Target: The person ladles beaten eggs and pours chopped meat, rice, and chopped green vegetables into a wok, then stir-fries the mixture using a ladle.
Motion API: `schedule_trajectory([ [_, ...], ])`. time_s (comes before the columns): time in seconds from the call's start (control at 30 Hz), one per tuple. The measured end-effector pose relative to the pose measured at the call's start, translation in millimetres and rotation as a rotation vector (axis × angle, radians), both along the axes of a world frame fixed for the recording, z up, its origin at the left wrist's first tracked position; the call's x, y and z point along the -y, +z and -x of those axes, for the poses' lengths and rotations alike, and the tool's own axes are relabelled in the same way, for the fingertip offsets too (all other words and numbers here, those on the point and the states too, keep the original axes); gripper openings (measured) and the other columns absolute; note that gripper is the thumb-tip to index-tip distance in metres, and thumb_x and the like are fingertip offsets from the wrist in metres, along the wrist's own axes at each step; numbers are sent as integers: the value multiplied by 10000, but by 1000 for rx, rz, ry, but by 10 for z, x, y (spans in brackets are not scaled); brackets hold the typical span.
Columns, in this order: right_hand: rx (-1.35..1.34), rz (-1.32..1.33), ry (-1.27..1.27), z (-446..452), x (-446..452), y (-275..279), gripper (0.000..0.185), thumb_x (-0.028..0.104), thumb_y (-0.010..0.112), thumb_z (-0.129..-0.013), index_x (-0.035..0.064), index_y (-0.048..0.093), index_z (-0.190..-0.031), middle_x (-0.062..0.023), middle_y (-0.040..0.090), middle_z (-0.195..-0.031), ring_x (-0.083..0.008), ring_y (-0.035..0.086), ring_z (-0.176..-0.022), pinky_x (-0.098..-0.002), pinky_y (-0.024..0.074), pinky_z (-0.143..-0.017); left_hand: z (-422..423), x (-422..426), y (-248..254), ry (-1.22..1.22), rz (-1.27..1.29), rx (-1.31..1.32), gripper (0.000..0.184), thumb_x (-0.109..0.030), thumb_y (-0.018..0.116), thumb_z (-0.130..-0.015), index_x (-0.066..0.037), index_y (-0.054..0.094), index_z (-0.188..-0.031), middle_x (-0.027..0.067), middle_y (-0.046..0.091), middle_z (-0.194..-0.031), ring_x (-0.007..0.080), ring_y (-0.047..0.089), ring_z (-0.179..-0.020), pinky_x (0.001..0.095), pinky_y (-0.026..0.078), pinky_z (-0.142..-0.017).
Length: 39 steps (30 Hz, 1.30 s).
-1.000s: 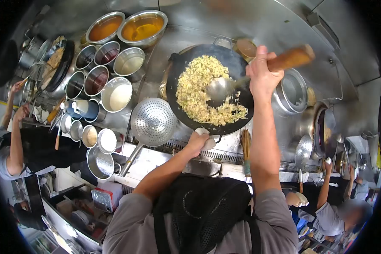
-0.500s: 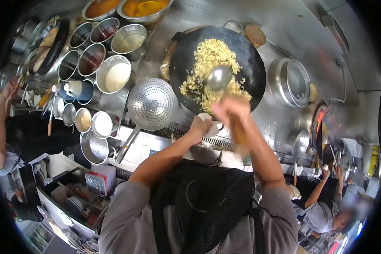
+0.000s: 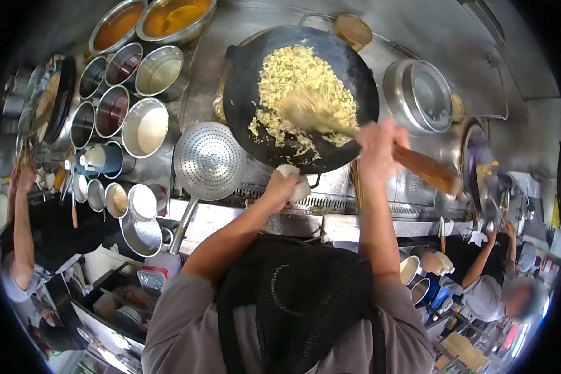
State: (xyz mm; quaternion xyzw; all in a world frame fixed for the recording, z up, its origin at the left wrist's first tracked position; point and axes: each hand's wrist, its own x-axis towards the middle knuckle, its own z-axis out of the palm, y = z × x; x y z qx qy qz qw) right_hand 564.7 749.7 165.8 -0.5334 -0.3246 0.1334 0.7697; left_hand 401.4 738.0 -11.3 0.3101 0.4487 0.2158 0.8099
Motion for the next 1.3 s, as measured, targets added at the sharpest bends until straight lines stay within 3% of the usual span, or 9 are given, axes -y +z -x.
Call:
schedule_trajectory([
  [0.27, -119, -137, -297, -695, -133, 162, 375, 249, 640, -947, 128, 452, -646, 14, 457, -498, -72, 389, -386, -247, 281, -361, 63, -7, -23, -51, 47, 82, 194, -14, 587, -819, 18, 581, -1010, 86, 632, -903, 205, 647, -784, 348, 533, -656],
  [0.43, -166, -46, -9, -440, -502, 265, 329, 241, 648, -942, 120, 438, -720, 23, 428, -498, -81, 389, -383, -259, 312, -370, 57, -36, 62, -52, 87, 10, 219, -13, 598, -820, 8, 575, -1036, 85, 628, -919, 211, 647, -811, 367, 543, -672],
  [0.53, -103, -121, -255, -903, -419, 614, 334, 192, 630, -949, 116, 416, -704, 28, 380, -494, -84, 354, -386, -278, 305, -376, 40, -62, 50, -54, 63, 39, 208, -12, 570, -820, 14, 578, -1026, 83, 625, -916, 204, 640, -796, 363, 540, -675],
  [0.67, -97, -182, -56, -562, -922, 88, 326, 186, 638, -942, 111, 429, -705, 29, 382, -510, -95, 372, -390, -285, 324, -380, 7, -47, -16, -47, 36, 83, 203, -14, 541, -823, 19, 578, -1020, 92, 631, -925, 207, 636, -780, 366, 539, -676],
  [0.83, -7, 131, -39, -354, -853, 829, 345, 217, 677, -920, 115, 432, -701, 32, 364, -496, -93, 371, -375, -277, 328, -371, -16, -35, 65, 19, 23, -17, 191, 3, 528, -818, 17, 574, -1002, 104, 628, -906, 224, 642, -777, 369, 539, -669],
  [0.93, -55, -295, -69, -622, -923, 849, 360, 214, 672, -922, 108, 432, -675, 24, 401, -492, -91, 374, -382, -277, 334, -373, -26, -14, -165, 8, -48, 27, 195, 1, 526, -832, 13, 570, -1022, 107, 627, -918, 228, 647, -782, 370, 540, -676],
  [1.03, -46, -141, -16, -448, -1153, 228, 384, 184, 642, -936, 93, 443, -621, -8, 467, -487, -118, 467, -404, -301, 370, -399, -23, 30, -104, 28, -22, 41, 200, 2, 524, -849, 7, 559, -1046, 100, 627, -948, 222, 649, -812, 367, 542, -689],
  [1.13, 103, 278, 200, -232, -1052, 556, 385, 220, 656, -933, 107, 442, -633, 6, 441, -489, -106, 406, -375, -280, 321, -358, -16, 31, -116, 47, -7, 19, 230, 2, 538, -853, 8, 542, -1082, 99, 618, -978, 223, 650, -844, 375, 549, -701],
  [1.3, 113, -45, 89, -17, -1024, 816, 399, 228, 651, -940, 118, 435, -622, 18, 425, -488, -96, 390, -378, -265, 318, -371, -47, -111, -24, 94, 128, 88, 203, -36, 574, -868, 49, 530, -1047, 131, 623, -952, 266, 660, -824, 398, 570, -689],
])
